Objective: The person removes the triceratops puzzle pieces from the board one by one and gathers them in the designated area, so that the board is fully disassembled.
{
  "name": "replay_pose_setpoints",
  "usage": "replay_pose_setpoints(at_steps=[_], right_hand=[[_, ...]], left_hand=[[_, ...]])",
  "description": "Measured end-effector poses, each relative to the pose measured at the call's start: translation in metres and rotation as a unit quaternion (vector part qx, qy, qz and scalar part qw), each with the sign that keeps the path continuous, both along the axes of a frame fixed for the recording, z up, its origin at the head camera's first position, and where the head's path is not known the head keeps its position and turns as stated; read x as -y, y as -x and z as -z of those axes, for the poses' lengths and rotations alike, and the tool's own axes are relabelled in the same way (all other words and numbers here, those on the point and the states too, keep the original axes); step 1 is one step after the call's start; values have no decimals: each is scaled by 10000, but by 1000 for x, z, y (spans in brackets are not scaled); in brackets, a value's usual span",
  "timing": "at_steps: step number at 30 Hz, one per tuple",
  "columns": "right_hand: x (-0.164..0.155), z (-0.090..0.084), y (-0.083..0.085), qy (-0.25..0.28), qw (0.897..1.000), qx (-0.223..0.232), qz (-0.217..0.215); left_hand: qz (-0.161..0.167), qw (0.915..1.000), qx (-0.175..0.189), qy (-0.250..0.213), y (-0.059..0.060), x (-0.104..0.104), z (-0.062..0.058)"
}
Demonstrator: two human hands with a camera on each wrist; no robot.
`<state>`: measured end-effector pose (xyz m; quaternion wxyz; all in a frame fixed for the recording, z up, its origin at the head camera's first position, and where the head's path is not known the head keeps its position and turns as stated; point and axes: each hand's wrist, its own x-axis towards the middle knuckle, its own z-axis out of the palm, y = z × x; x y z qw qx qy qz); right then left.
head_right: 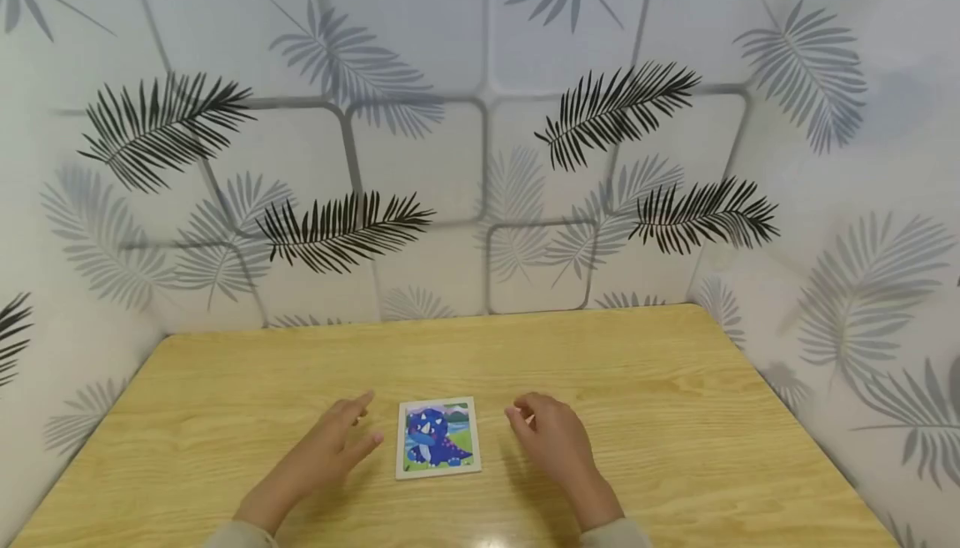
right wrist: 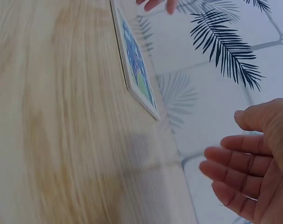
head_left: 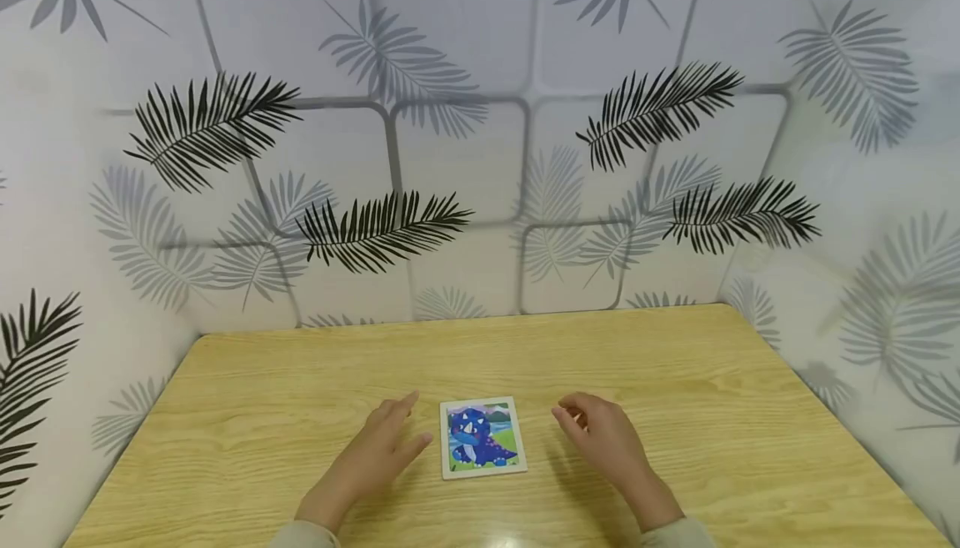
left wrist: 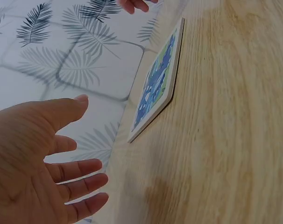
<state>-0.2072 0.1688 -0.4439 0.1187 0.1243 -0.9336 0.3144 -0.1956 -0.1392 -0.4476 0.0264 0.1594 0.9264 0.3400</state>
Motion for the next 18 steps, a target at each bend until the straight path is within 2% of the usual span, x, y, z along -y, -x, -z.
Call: replay_pose_setpoints(at_steps=[4,7,12,18], right_hand=[[9,7,8,913,9946,372,-334],[17,12,16,1239,9884,709,-514],[31,18,26,1556,9782,1130,-789],[47,23,36,1576,9737,1256,-1062]], left_hand=[[249,9981,342,-449,13,-4,6],[298,9959,449,-722,21,-8,15],[258,9971,139,-706,29,-14,30],[-28,9975,18,-701,34,-20,35]])
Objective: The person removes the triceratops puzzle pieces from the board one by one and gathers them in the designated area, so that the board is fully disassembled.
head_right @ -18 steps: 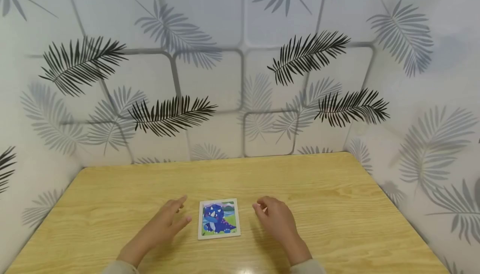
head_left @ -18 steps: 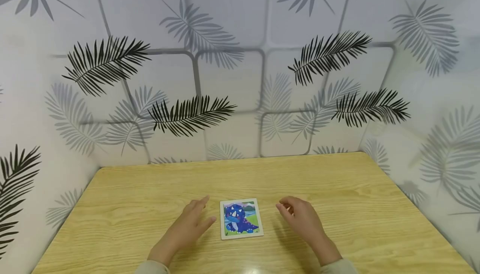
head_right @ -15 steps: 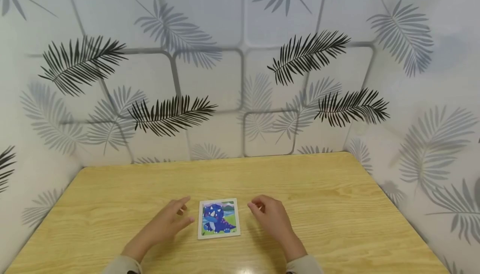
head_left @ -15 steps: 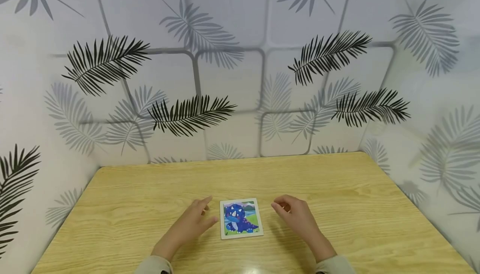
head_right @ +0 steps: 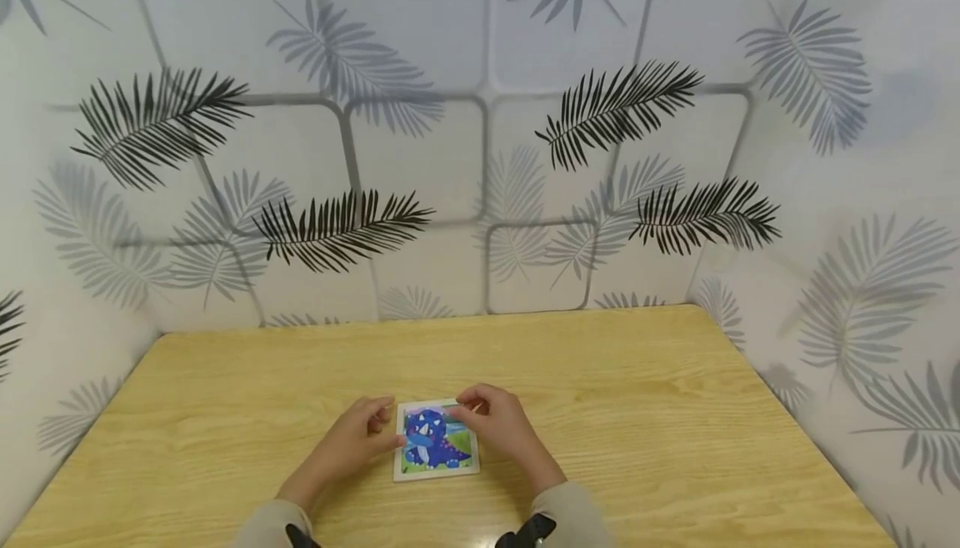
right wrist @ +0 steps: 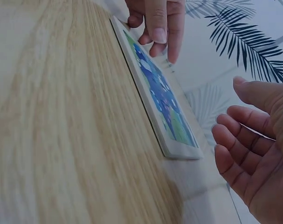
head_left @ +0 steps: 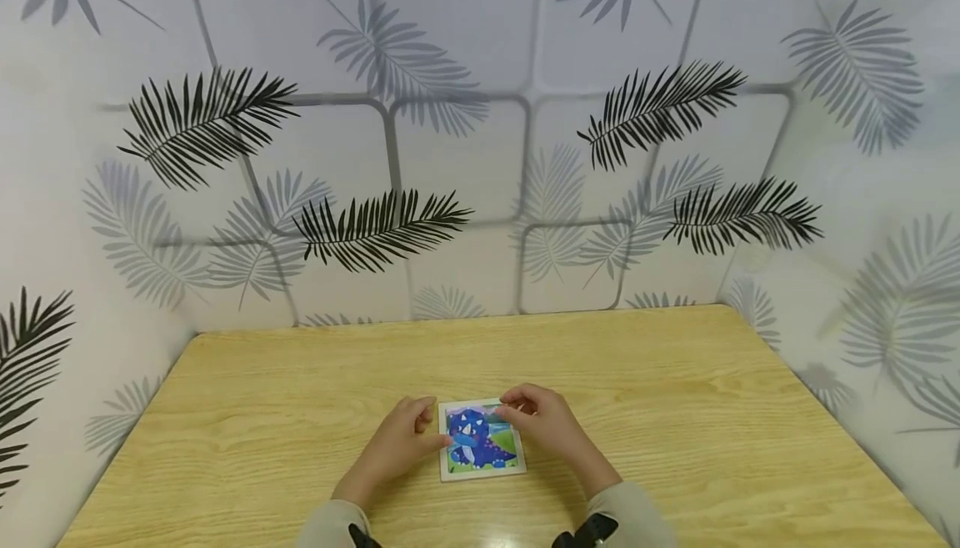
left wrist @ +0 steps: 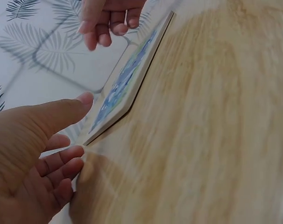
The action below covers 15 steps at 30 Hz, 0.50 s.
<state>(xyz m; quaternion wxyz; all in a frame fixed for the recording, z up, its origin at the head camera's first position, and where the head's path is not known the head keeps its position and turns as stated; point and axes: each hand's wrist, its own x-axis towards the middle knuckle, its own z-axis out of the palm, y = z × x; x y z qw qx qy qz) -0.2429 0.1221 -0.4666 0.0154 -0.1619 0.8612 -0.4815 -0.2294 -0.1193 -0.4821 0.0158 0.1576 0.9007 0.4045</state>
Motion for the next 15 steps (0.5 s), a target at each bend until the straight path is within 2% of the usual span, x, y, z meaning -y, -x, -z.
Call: replay_pose_setpoints(at_steps=[7,15], right_hand=[[17,3,10,-214,9996,-121,-164],[32,5,26,-571,9967,-164,-558]], left_hand=[[-418,9988,112,214,0,-7,4],[-519,9975,-143,455,1,-10,10]])
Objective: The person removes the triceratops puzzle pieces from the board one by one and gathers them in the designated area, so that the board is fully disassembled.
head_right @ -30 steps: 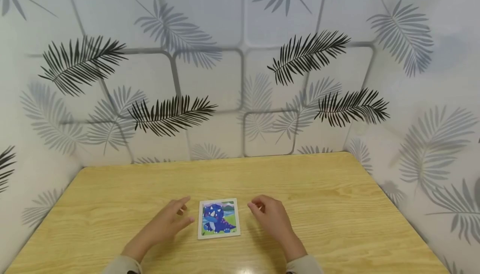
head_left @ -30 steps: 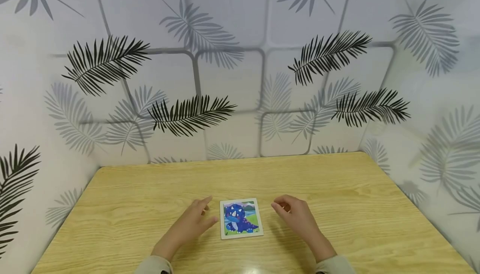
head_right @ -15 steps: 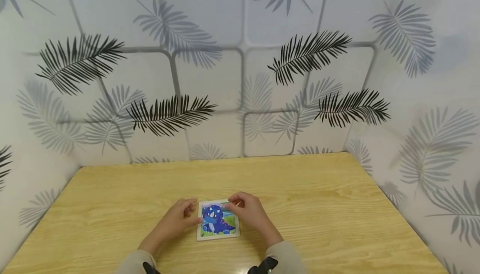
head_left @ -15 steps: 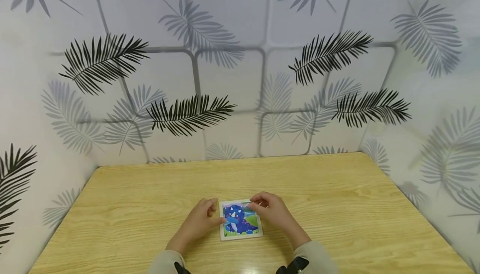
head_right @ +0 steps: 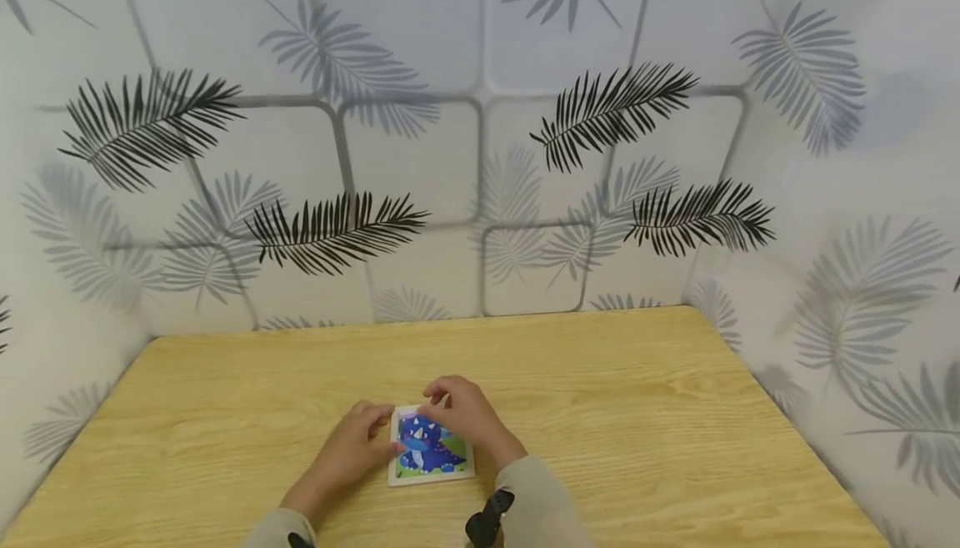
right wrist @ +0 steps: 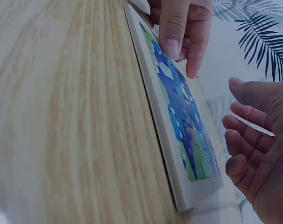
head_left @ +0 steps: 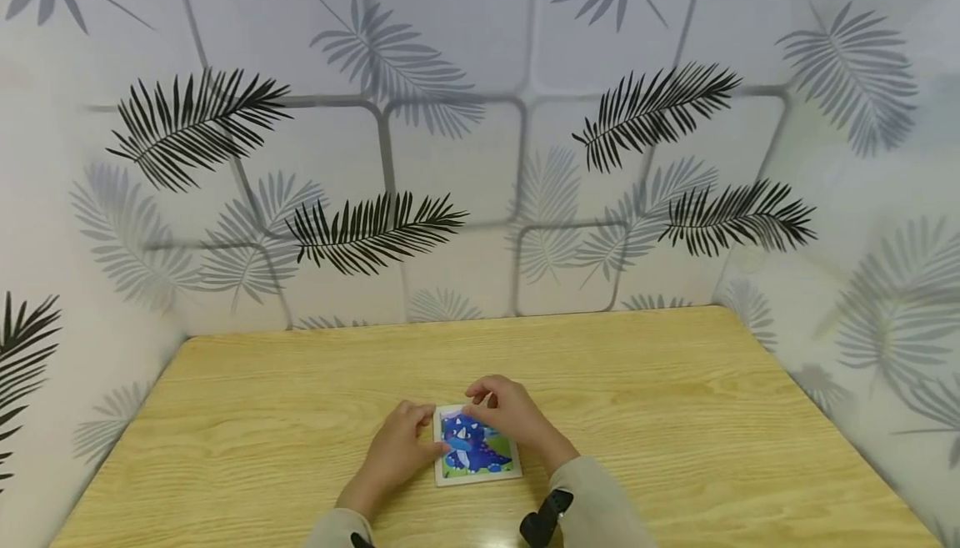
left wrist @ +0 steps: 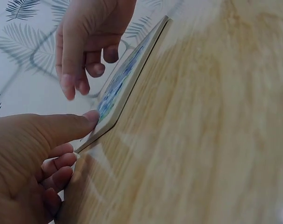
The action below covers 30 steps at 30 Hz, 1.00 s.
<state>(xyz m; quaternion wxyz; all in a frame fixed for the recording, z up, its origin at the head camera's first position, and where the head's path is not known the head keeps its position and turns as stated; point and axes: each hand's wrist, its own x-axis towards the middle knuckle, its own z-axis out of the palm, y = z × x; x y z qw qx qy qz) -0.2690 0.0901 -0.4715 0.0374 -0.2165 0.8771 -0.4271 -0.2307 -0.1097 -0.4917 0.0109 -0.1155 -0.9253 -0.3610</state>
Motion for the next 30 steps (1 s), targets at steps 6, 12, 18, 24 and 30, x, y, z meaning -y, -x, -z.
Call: replay_pose_setpoints(at_steps=[6,12,18,24,30], right_hand=[[9,6,1,-256,9993,-51,-273],[13,8,-1,-835,9962,-216,-73],[19,10,-1,-1424,9893,-260,186],[21,8,-4,-1523,9879,-224,207],[23,4,-7,-1577,9870,-276,130]], left_hand=[[47,9998,162,-122,-3,1,-1],[80,9998,111,-128,-4,1,-1],[93,9999,27,-80,-1,1,0],[79,9998,120,-155,-2,0,-1],[26,9999,82,-124,-2,1,-1]])
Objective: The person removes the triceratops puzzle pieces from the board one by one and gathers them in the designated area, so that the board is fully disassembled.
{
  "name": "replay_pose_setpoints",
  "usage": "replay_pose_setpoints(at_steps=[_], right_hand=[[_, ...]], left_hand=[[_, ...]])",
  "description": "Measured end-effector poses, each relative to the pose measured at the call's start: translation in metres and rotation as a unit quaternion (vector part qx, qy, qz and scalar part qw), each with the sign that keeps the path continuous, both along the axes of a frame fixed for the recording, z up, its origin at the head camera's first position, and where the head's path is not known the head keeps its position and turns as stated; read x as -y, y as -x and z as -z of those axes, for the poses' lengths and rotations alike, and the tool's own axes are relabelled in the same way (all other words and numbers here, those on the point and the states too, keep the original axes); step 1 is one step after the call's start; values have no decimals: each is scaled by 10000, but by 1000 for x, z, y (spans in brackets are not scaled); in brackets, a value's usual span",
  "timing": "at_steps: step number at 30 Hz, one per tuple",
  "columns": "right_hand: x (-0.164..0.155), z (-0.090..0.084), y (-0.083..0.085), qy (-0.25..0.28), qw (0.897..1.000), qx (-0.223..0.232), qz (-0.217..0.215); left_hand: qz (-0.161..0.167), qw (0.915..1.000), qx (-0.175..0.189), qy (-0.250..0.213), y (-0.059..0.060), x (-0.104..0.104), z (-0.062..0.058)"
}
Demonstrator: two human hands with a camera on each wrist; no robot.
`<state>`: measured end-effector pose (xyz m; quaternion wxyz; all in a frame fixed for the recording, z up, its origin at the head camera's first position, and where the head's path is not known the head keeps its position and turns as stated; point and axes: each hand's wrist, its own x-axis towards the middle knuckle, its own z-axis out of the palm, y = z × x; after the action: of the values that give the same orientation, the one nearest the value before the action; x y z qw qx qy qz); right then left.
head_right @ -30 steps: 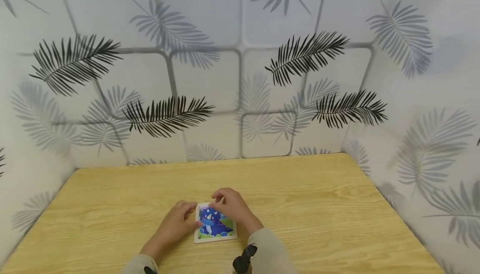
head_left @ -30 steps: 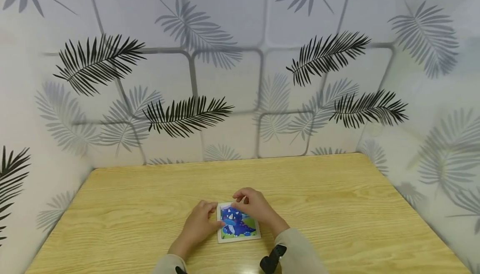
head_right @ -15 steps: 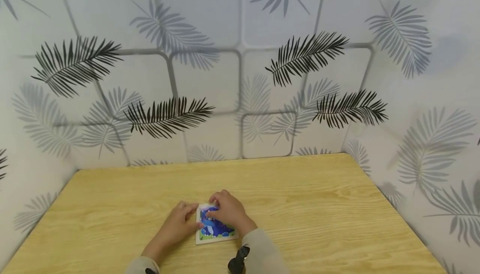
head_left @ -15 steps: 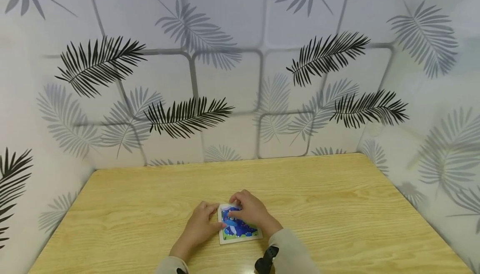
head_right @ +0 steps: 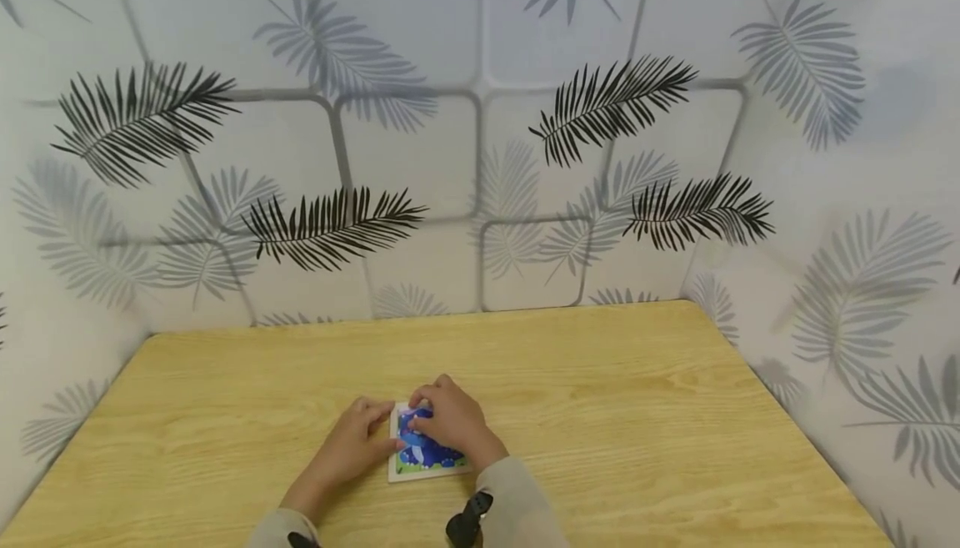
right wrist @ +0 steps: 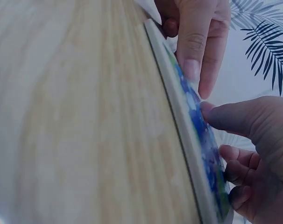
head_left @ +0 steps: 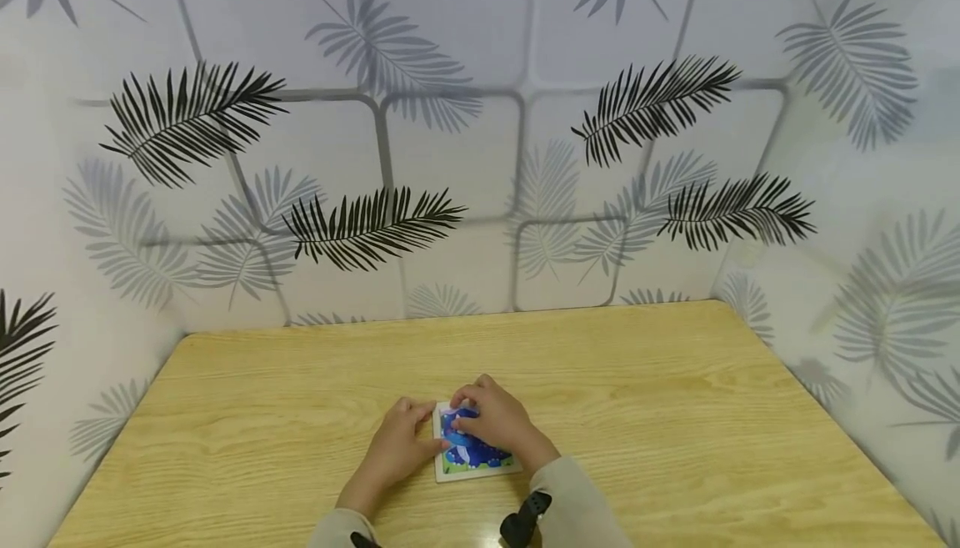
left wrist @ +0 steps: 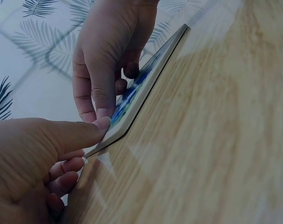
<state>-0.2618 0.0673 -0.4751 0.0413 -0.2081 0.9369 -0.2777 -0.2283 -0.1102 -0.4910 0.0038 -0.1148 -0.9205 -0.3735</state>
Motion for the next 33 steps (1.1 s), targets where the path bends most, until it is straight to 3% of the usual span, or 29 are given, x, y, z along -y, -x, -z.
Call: replay_pose_setpoints(at_steps=[7,19,33], right_hand=[[4,-6,-1,-206,9995,239,-61],[5,-11,0,-60,9996,253,-125],[5,-12,1,15,9980,621,-106]], left_hand=[[10,10000,-25,12,-3,1,1],[-103,9999,15,26,0,1,-3],[-36,10000,43,-48,-1,-1,-1]])
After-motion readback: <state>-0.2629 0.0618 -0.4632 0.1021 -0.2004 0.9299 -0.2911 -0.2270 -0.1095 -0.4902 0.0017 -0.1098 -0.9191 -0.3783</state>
